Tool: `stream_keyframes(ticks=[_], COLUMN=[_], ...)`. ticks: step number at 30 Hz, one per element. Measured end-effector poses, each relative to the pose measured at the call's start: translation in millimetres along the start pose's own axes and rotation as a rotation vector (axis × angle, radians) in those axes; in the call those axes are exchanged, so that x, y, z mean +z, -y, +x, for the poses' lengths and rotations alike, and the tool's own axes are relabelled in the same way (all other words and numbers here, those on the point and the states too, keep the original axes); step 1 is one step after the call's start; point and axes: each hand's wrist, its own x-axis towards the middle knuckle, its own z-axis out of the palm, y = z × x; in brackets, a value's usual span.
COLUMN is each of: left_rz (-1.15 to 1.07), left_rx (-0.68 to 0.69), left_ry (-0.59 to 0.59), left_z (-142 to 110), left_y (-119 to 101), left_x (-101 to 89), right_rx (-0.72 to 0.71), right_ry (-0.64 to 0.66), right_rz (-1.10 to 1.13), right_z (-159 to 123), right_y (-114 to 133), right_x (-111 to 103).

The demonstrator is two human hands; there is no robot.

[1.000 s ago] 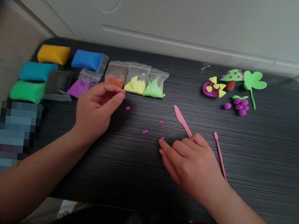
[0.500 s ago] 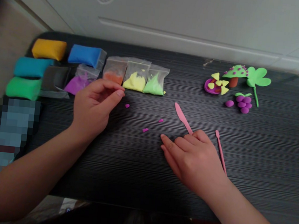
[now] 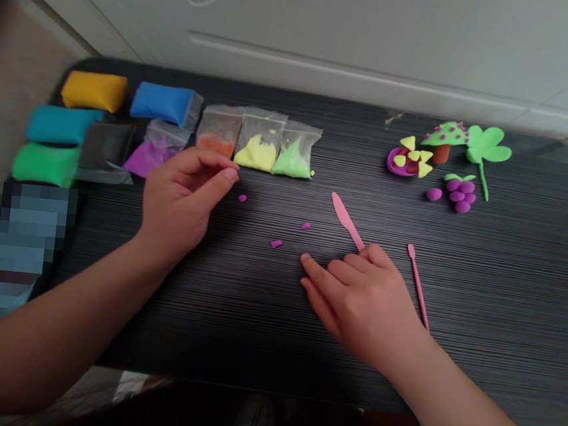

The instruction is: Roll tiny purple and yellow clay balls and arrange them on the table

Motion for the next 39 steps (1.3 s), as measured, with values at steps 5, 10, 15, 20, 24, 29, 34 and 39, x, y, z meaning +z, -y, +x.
stream_keyframes(ticks=[5,10,15,20,24,29,34,39], left_rz=[-0.010,-0.017,-0.029,-0.031,-0.037,-0.033,-0.035,-0.018], left_rx=[-0.003,-0.005,0.016,0.008,0.003,0.012,0.010,0.001], left_ry=[-0.002,0.007,-0.005,0.004,0.010,0.005,0.008,0.023], left_z=[0,0,1,1,1,0,0,0], left_y=[0,-1,-1,-2,-3,-1,-1,-1], left_x=[0.1,0.5,1.6,1.9,1.8,2.9,3.0,1.9], right_rx=[0.014,0.058,0.092,0.025,0.029,0.023,0.050,0.007], right_ry=[-0.015,-0.091,-0.128,-0.095,-0.137,-0.089,-0.076,-0.038], right_rz=[0.025,0.085,0.143,0.060,0.005,-0.018,-0.030,-0.016], right_z=[1,-3,-7,-7,-5,-3,-2,-3], right_y=[0,-9,-15,-13,-11,-7,-9,-7], right_x=[0,-8,-14,-4,1,4,7,6])
